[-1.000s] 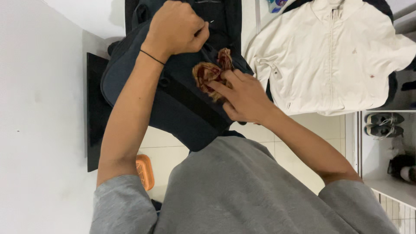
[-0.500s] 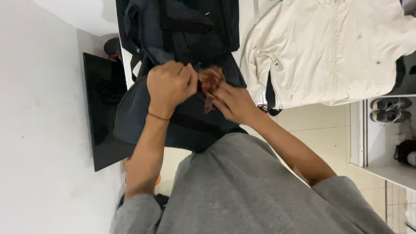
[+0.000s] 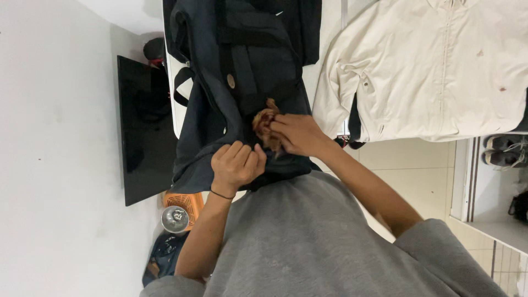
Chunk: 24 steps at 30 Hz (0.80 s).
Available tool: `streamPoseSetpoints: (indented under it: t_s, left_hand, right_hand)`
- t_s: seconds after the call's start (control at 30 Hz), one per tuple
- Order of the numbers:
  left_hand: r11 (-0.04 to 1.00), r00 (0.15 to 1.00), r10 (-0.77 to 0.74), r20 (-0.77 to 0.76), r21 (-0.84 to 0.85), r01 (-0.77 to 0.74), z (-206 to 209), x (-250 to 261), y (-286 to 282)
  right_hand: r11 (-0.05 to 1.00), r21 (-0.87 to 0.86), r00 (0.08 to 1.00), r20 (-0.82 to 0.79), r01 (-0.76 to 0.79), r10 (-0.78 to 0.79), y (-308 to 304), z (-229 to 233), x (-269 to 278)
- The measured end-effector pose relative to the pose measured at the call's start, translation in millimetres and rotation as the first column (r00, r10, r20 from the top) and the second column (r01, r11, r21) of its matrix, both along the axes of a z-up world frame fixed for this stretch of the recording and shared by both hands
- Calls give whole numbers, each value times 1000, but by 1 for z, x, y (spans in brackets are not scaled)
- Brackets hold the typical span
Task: The person wipes a black backpack with a patterned cloth, cleaning its exterior surfaces and pockets. The person then places a black jacket on a hanger and hangs it in a closet.
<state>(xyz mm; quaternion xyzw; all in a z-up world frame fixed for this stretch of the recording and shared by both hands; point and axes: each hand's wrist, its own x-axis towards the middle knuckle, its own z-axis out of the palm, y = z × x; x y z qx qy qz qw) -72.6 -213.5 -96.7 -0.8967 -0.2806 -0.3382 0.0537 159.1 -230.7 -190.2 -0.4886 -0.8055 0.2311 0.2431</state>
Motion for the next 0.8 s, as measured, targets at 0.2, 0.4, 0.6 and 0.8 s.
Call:
streamPoseSetpoints:
  t_s: [0.2, 0.4, 0.6, 0.8]
  left_hand:
    - [1000, 1000, 12, -14, -14, -12, -1, -5, -30]
    - [998, 998, 4, -69, -63, -9, -10, 6, -28]
    - [996, 994, -84, -73, -47, 81, -14, 14, -29]
    - [995, 995, -80, -64, -70, 75, -18, 17, -30]
  right_hand:
    - [711, -604, 917, 371, 360, -149, 25, -21, 99]
    - [839, -511, 962, -269, -187, 51, 29, -71, 41]
    - [977, -94, 960, -190, 190, -205, 53, -86, 6]
    - [605, -789, 917, 159, -106, 367, 17, -27, 28]
